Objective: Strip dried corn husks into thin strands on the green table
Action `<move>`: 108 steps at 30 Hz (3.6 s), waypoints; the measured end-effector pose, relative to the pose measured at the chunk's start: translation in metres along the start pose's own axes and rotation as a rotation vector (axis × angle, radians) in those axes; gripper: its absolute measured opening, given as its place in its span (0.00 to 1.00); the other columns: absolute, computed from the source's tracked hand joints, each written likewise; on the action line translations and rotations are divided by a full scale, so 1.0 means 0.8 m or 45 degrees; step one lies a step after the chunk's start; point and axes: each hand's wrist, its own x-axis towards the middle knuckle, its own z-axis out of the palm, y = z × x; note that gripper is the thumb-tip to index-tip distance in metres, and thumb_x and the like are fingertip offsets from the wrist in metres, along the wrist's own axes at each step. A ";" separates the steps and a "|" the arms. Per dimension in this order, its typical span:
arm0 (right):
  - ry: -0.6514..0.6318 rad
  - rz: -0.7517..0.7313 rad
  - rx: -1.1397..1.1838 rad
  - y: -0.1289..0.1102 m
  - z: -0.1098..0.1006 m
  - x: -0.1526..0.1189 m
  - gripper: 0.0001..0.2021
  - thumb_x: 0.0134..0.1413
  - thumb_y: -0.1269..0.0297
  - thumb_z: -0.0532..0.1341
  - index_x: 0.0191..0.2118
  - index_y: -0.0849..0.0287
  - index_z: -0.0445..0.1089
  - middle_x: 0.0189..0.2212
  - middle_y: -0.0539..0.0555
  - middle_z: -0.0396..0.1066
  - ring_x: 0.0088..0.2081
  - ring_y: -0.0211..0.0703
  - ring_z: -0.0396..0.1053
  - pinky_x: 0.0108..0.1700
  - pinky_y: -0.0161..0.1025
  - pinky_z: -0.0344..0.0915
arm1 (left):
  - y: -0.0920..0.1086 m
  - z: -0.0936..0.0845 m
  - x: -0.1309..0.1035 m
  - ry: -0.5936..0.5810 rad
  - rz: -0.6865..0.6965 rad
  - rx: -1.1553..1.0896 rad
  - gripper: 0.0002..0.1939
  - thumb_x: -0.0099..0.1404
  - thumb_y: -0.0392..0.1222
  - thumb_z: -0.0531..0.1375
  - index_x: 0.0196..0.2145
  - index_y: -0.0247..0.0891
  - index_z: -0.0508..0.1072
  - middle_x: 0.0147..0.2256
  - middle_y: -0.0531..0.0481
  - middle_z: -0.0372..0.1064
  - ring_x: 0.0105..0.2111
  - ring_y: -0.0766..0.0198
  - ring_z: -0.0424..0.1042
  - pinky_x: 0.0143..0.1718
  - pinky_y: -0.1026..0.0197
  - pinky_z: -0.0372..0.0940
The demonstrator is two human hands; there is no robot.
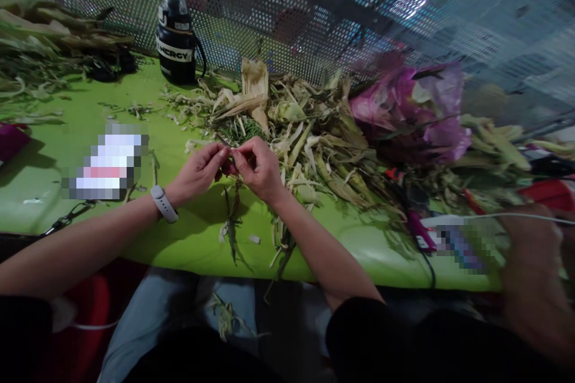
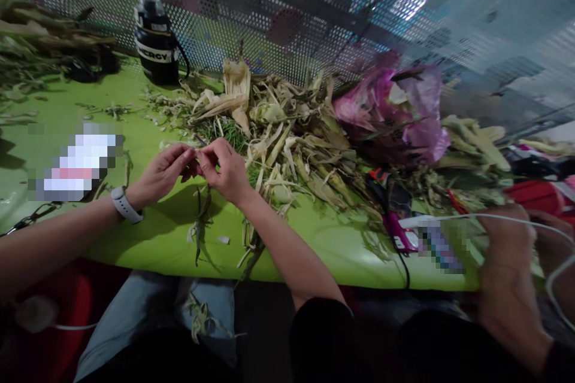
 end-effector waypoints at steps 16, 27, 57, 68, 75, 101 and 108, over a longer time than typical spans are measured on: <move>-0.057 0.134 0.186 0.002 -0.006 0.007 0.11 0.63 0.54 0.57 0.39 0.57 0.65 0.29 0.49 0.68 0.28 0.34 0.65 0.32 0.35 0.64 | -0.004 -0.009 0.006 -0.147 0.364 0.542 0.07 0.72 0.42 0.50 0.37 0.38 0.65 0.25 0.52 0.69 0.24 0.69 0.68 0.28 0.64 0.64; -0.285 -0.142 -0.051 0.002 -0.037 0.020 0.07 0.63 0.64 0.58 0.38 0.60 0.71 0.34 0.54 0.73 0.37 0.39 0.69 0.40 0.37 0.63 | 0.001 -0.014 0.009 -0.070 0.281 0.723 0.13 0.71 0.48 0.54 0.36 0.35 0.69 0.23 0.51 0.71 0.21 0.69 0.68 0.25 0.66 0.62; -0.347 0.567 0.511 0.033 -0.053 0.033 0.18 0.49 0.49 0.68 0.33 0.61 0.69 0.27 0.50 0.71 0.29 0.35 0.67 0.35 0.37 0.69 | -0.030 -0.008 0.009 -0.280 0.073 0.787 0.17 0.61 0.37 0.58 0.49 0.36 0.70 0.34 0.47 0.74 0.33 0.60 0.73 0.36 0.57 0.68; -0.472 0.497 0.497 0.017 -0.059 0.031 0.17 0.52 0.51 0.66 0.36 0.62 0.70 0.28 0.51 0.70 0.30 0.36 0.66 0.34 0.36 0.66 | -0.010 -0.011 0.006 -0.260 0.048 0.088 0.17 0.60 0.38 0.65 0.46 0.39 0.67 0.44 0.45 0.73 0.41 0.64 0.75 0.40 0.63 0.72; -0.480 0.487 0.534 0.013 -0.060 0.032 0.16 0.51 0.52 0.67 0.35 0.63 0.71 0.29 0.52 0.72 0.31 0.36 0.66 0.33 0.36 0.65 | -0.012 -0.014 0.008 -0.200 0.075 0.032 0.21 0.55 0.43 0.70 0.42 0.37 0.69 0.39 0.45 0.76 0.40 0.60 0.78 0.43 0.58 0.75; -0.624 0.396 0.555 0.006 -0.064 0.030 0.11 0.55 0.59 0.64 0.36 0.63 0.71 0.29 0.51 0.71 0.29 0.34 0.65 0.31 0.34 0.63 | 0.000 -0.012 0.006 -0.054 0.107 0.112 0.25 0.48 0.46 0.74 0.38 0.37 0.67 0.36 0.46 0.78 0.38 0.57 0.80 0.40 0.57 0.76; -0.544 0.355 0.323 0.002 -0.060 0.027 0.09 0.57 0.60 0.63 0.37 0.62 0.72 0.28 0.51 0.70 0.28 0.34 0.63 0.30 0.35 0.59 | -0.006 -0.016 0.011 -0.123 -0.061 -0.044 0.27 0.53 0.44 0.72 0.46 0.35 0.67 0.35 0.44 0.79 0.38 0.55 0.80 0.40 0.54 0.76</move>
